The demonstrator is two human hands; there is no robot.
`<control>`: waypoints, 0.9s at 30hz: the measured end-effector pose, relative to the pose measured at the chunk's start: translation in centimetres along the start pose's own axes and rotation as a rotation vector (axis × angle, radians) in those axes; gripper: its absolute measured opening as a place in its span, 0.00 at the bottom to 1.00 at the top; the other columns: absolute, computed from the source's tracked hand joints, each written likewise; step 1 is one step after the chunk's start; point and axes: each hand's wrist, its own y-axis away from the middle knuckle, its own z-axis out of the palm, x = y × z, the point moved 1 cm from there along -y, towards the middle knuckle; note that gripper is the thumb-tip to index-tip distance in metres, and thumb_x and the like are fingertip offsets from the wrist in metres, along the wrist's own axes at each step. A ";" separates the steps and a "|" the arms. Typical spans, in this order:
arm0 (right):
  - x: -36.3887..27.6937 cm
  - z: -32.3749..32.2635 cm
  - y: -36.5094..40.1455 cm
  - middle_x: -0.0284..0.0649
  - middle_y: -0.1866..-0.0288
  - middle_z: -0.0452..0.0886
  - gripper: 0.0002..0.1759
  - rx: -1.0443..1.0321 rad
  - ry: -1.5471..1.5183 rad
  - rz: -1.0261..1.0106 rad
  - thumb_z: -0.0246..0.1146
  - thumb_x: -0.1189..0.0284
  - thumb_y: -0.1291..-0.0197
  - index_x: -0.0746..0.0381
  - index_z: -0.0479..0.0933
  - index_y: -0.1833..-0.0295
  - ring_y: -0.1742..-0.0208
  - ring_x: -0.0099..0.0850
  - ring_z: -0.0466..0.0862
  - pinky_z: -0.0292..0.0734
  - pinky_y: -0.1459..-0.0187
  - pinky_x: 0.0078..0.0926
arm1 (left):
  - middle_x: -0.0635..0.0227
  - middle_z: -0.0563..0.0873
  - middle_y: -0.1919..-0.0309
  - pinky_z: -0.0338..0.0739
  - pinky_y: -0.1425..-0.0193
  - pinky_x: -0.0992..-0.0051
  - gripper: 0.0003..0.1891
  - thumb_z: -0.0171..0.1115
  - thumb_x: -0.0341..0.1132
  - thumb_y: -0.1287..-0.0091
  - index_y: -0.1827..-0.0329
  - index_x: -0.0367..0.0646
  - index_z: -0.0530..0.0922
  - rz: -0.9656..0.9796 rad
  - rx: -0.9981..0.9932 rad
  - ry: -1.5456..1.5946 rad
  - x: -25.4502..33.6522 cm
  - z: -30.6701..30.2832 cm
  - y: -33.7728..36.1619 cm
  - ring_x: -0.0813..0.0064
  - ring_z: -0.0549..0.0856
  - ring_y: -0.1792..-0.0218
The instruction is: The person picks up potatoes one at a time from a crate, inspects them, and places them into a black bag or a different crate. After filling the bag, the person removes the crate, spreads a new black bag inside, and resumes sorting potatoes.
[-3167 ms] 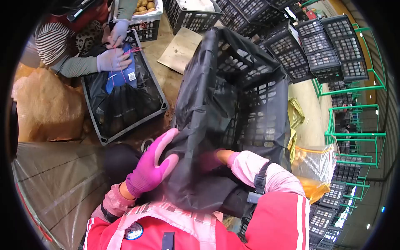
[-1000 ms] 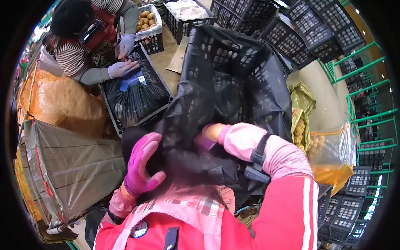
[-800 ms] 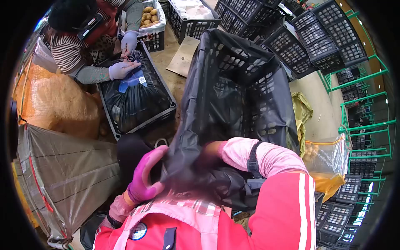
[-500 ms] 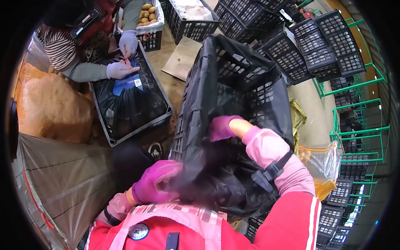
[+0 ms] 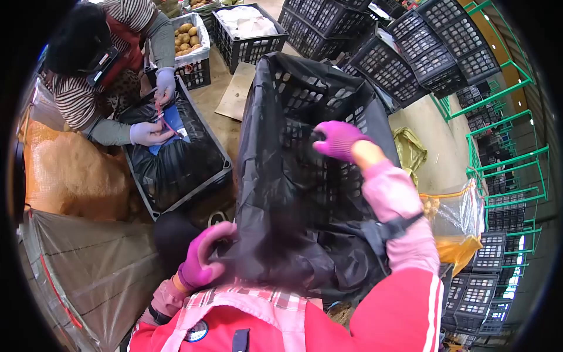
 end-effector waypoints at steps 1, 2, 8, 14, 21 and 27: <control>-0.4 -2.5 3.9 0.52 0.38 0.78 0.28 0.150 0.015 -0.040 0.63 0.57 0.40 0.60 0.76 0.38 0.36 0.49 0.77 0.73 0.36 0.41 | 0.52 0.74 0.34 0.66 0.29 0.64 0.40 0.64 0.33 0.42 0.24 0.34 0.60 0.058 0.071 0.199 -0.6 0.5 0.4 0.60 0.76 0.34; 0.1 -3.5 7.7 0.53 0.36 0.77 0.26 0.316 -0.026 -0.075 0.63 0.61 0.38 0.60 0.75 0.37 0.34 0.49 0.75 0.71 0.35 0.41 | 0.53 0.70 0.30 0.63 0.27 0.63 0.42 0.62 0.42 0.37 0.22 0.35 0.55 0.057 0.095 0.135 0.3 0.7 0.2 0.61 0.73 0.32; 0.4 5.9 24.1 0.53 0.27 0.67 0.41 0.542 -0.203 0.376 0.65 0.72 0.43 0.68 0.59 0.24 0.26 0.43 0.69 0.61 0.27 0.34 | 0.54 0.62 0.24 0.55 0.22 0.63 0.46 0.64 0.45 0.32 0.21 0.31 0.47 0.017 0.221 0.042 5.6 3.2 -3.2 0.64 0.64 0.25; 0.5 10.4 25.3 0.50 0.28 0.69 0.39 0.511 -0.969 0.573 0.64 0.73 0.40 0.71 0.59 0.25 0.31 0.39 0.72 0.64 0.30 0.30 | 0.45 0.65 0.27 0.57 0.23 0.71 0.51 0.73 0.42 0.39 0.23 0.27 0.50 -0.226 0.237 -0.171 2.3 3.7 -6.7 0.62 0.63 0.25; 3.4 12.1 25.9 0.43 0.50 0.84 0.25 0.496 -1.103 0.435 0.64 0.75 0.43 0.70 0.75 0.38 0.50 0.34 0.81 0.73 0.43 0.28 | 0.64 0.77 0.44 0.74 0.53 0.81 0.45 0.63 0.25 0.46 0.22 0.34 0.55 -0.112 0.221 -0.242 1.8 4.0 -6.3 0.83 0.76 0.57; 0.7 9.2 25.7 0.48 0.42 0.79 0.31 0.694 -0.873 0.438 0.66 0.74 0.44 0.80 0.70 0.37 0.43 0.35 0.78 0.71 0.39 0.27 | 0.71 0.80 0.49 0.73 0.66 0.83 0.44 0.62 0.24 0.46 0.21 0.38 0.57 -0.092 0.307 -0.291 8.7 3.7 -4.0 0.88 0.74 0.70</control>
